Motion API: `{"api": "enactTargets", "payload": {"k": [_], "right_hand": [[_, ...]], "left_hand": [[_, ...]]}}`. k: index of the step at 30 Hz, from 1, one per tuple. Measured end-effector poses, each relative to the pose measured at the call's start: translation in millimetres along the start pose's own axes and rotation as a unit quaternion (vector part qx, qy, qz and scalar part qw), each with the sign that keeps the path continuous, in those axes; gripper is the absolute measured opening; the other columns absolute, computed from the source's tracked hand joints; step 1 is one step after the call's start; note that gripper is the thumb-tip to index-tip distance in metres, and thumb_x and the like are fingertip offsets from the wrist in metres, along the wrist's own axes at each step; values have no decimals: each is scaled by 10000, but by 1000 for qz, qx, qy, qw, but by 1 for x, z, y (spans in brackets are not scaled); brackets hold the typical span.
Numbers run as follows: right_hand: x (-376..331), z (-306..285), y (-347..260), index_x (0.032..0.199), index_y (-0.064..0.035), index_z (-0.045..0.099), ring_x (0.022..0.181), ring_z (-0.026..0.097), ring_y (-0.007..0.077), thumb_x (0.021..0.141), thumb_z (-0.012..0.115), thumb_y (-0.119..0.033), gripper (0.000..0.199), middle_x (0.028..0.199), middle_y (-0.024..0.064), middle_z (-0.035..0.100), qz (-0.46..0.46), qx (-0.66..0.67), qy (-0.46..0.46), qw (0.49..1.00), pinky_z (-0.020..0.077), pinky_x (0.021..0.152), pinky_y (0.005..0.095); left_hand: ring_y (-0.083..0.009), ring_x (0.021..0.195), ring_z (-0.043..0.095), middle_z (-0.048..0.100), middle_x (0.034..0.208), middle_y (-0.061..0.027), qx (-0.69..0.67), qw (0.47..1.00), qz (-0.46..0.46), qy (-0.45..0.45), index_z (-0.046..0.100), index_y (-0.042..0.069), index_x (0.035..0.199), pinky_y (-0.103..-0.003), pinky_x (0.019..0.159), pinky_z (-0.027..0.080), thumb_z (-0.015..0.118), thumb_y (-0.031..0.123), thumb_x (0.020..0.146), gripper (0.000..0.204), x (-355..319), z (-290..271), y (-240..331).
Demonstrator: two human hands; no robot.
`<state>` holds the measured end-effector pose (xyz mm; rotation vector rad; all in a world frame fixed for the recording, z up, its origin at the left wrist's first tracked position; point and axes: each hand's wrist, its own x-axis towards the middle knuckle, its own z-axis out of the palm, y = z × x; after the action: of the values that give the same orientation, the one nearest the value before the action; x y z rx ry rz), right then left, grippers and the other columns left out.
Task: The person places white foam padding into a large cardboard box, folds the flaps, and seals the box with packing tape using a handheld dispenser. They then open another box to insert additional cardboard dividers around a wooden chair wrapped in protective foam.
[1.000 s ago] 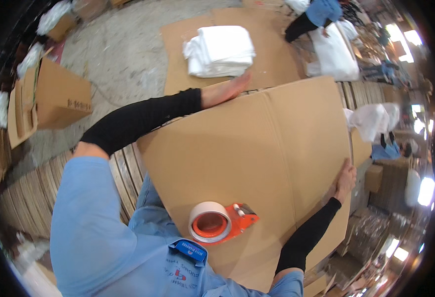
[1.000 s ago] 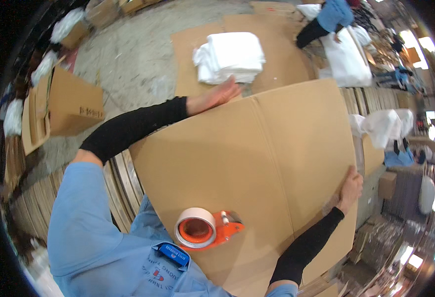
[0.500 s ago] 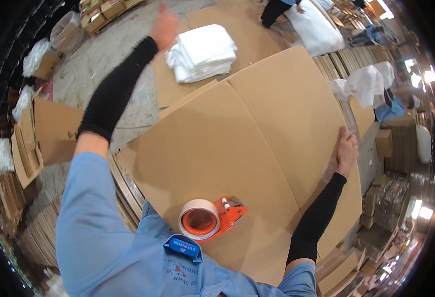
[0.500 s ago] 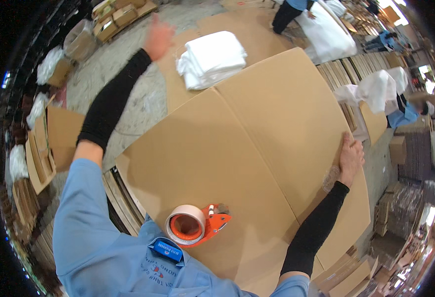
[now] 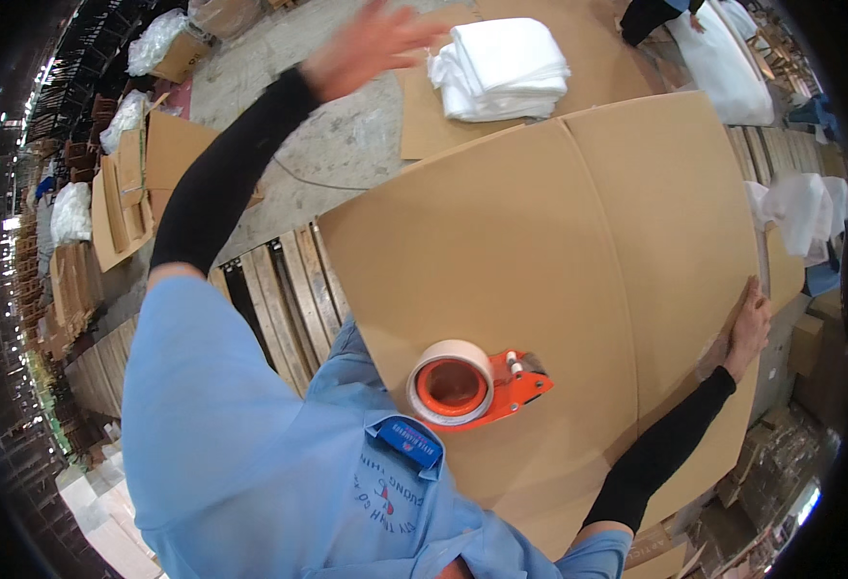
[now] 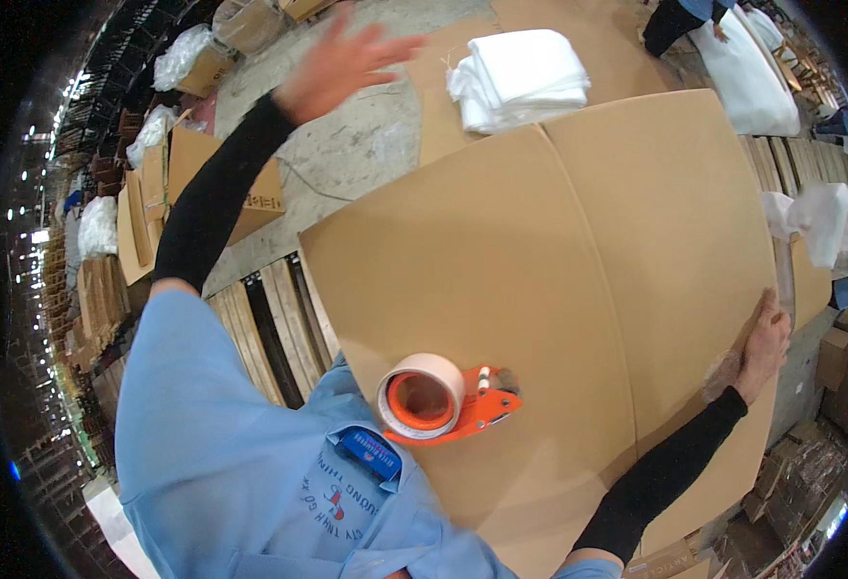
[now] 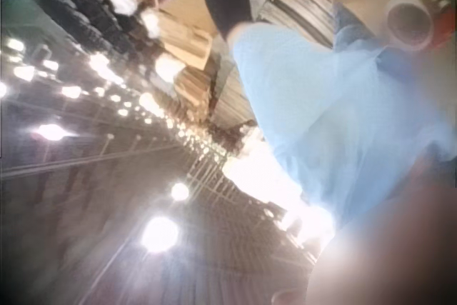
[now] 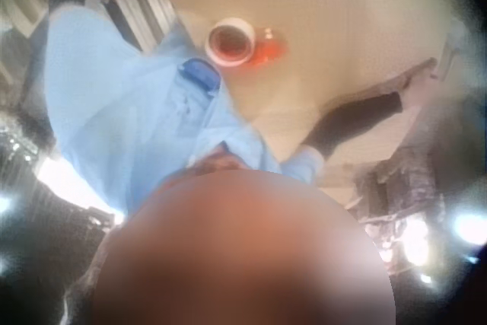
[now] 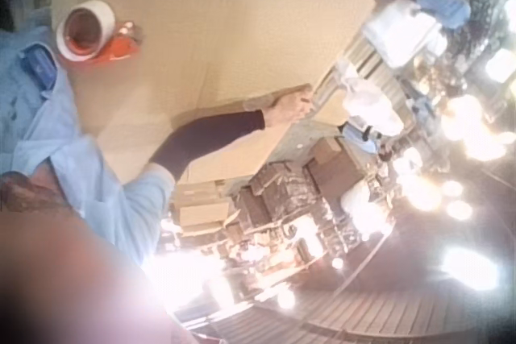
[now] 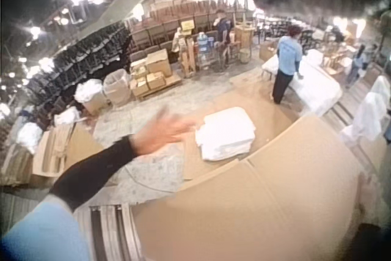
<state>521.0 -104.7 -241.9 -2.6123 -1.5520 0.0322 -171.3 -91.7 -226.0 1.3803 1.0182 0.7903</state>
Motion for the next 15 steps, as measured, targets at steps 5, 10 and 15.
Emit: {"api": "enactTargets", "payload": {"k": [5,10,15], "right_hand": [[5,3,-13,1285,-79,620,1262,556,399,914,340,-818,874,1309,196,635,-4,24,-13,1000,375,1074,530],[15,14,-2,1253,-89,643,1255,563,393,934,373,-773,802,1312,202,633,-24,-20,47,998,400,1061,511],[20,22,28,1186,-39,662,1117,615,414,1008,462,-559,585,1206,233,653,-140,-109,119,977,496,926,514]], "left_hand": [[-214,1493,311,312,1636,-143,180,950,-248,-57,292,29,1572,-409,1206,265,275,728,1006,899,-158,90,-46],[-239,1493,312,280,1644,-165,-122,974,-188,11,288,-11,1565,-382,1208,268,373,667,1020,874,-138,94,-20],[-284,1504,296,347,1604,-196,281,956,83,-27,314,-13,1556,-407,1213,257,532,572,1005,833,-14,105,18]]}}
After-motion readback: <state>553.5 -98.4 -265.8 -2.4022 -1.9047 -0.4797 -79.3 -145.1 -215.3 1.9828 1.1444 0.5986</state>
